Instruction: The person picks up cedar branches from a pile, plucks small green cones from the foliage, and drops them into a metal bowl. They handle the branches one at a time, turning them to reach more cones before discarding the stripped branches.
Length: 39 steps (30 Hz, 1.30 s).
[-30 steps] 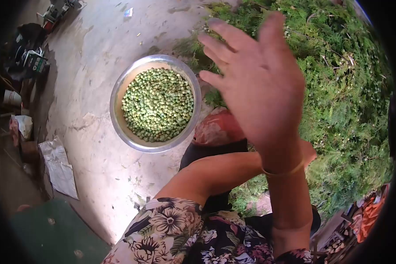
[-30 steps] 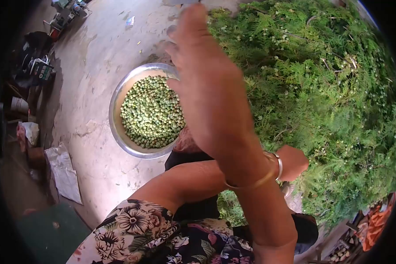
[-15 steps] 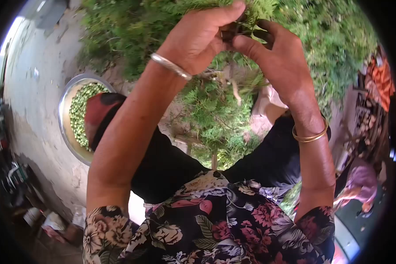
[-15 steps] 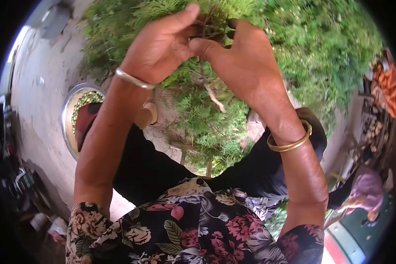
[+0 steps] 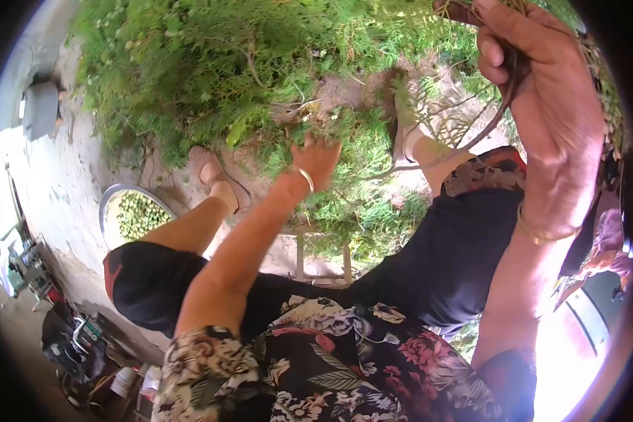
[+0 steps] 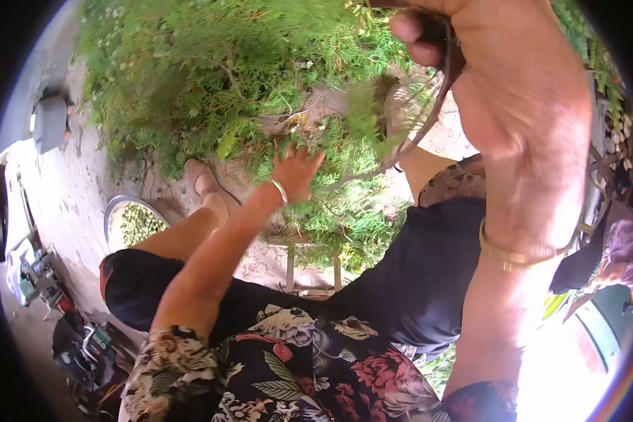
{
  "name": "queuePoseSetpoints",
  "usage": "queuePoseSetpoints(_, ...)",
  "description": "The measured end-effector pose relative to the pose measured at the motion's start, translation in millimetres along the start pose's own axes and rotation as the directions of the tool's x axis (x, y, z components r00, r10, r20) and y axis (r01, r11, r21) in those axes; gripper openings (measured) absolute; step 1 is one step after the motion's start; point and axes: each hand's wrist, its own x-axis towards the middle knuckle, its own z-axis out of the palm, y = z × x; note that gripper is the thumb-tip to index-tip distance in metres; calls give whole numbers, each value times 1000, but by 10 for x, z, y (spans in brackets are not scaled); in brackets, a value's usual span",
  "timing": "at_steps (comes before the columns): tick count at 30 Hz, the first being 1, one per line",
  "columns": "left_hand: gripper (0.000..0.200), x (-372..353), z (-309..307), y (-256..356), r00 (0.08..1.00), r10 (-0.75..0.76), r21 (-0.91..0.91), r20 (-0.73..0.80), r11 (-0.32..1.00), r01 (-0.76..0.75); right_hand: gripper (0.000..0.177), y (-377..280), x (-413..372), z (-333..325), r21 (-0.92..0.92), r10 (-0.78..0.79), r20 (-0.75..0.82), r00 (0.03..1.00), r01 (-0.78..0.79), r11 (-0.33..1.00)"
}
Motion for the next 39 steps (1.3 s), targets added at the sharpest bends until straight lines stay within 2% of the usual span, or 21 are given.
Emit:
queuePoseSetpoints(3,46,-69,842,-34,996,-94,126,-9,988,94,16,-37,-125,20,16,-42,17,999,42,999)
queuePoseSetpoints(8,25,-108,931,26,984,-179,115,4,977,178,16,-88,-201,49,27,-99,24,995,98,995)
queuePoseSetpoints(10,18,33,779,-61,932,-301,-260,201,901,347,16,-127,-213,51,23,-113,27,993,112,993)
queuePoseSetpoints(11,22,112,965,-304,974,-221,-289,50,930,226,16,-145,-216,65,14,-119,28,993,118,993)
queuePoseSetpoints(13,22,112,348,-391,994,-12,-106,110,994,24,16,-164,-193,82,-3,-128,29,991,128,992)
queuePoseSetpoints(14,17,76,172,-355,970,-243,-740,28,647,184,16,-167,-175,119,-4,-129,26,991,129,992)
queuePoseSetpoints(16,12,-18,-156,-322,887,-451,-995,101,-35,96,16,-83,-118,144,4,-116,29,993,116,993)
queuePoseSetpoints(18,28,-142,-544,-350,910,-412,-979,-46,-162,-123,21,18,-83,168,7,-54,40,998,54,999)
queuePoseSetpoints(21,38,-429,-1197,-246,934,-333,-990,-131,2,-138,29,118,-118,355,-283,46,40,998,-33,958)
queuePoseSetpoints(22,38,-535,-1340,-117,932,-332,-988,-146,12,-151,33,233,-148,417,-426,-165,179,970,227,876)
queuePoseSetpoints(24,51,-691,-1507,123,934,-302,-882,-192,-365,-299,36,498,-196,572,-516,-349,333,876,479,710)
queuePoseSetpoints(25,52,-659,-1336,-118,904,-150,-902,-401,239,-360,30,641,-210,675,-444,-356,375,856,503,741)
queuePoseSetpoints(26,52,-626,-1164,-359,813,12,-549,-583,731,-404,26,557,-225,730,-409,-371,389,843,519,751)
queuePoseSetpoints(27,52,-712,-1324,-232,777,30,-438,-628,812,-385,24,473,-238,785,-373,-385,403,830,533,759)
queuePoseSetpoints(30,53,-799,-1584,63,688,105,-176,-718,929,-325,35,52,-422,954,-563,61,569,820,335,756)
queuePoseSetpoints(31,52,-757,-1570,127,747,-215,-764,-629,344,-545,37,268,-495,1100,-583,-258,408,876,467,664)
queuePoseSetpoints(32,51,-725,-1468,53,823,-249,-841,-511,-55,-539,40,427,-552,1211,-632,-557,225,799,555,541)
queuePoseSetpoints(33,51,-693,-1365,-21,881,-278,-761,-382,-447,-471,40,491,-594,1272,-630,-564,216,797,555,543)
queuePoseSetpoints(34,51,-718,-1530,125,882,-273,-764,-385,-442,-470,43,535,-634,1313,-660,-588,216,780,561,500)
queuePoseSetpoints(36,46,-751,-1804,425,818,-391,-867,-421,-90,-490,47,500,-703,1286,-690,-610,218,762,562,456)
queuePoseSetpoints(39,37,-723,-1880,369,838,-445,-872,-316,-211,-441,44,352,-762,1156,-426,-292,563,773,574,700)
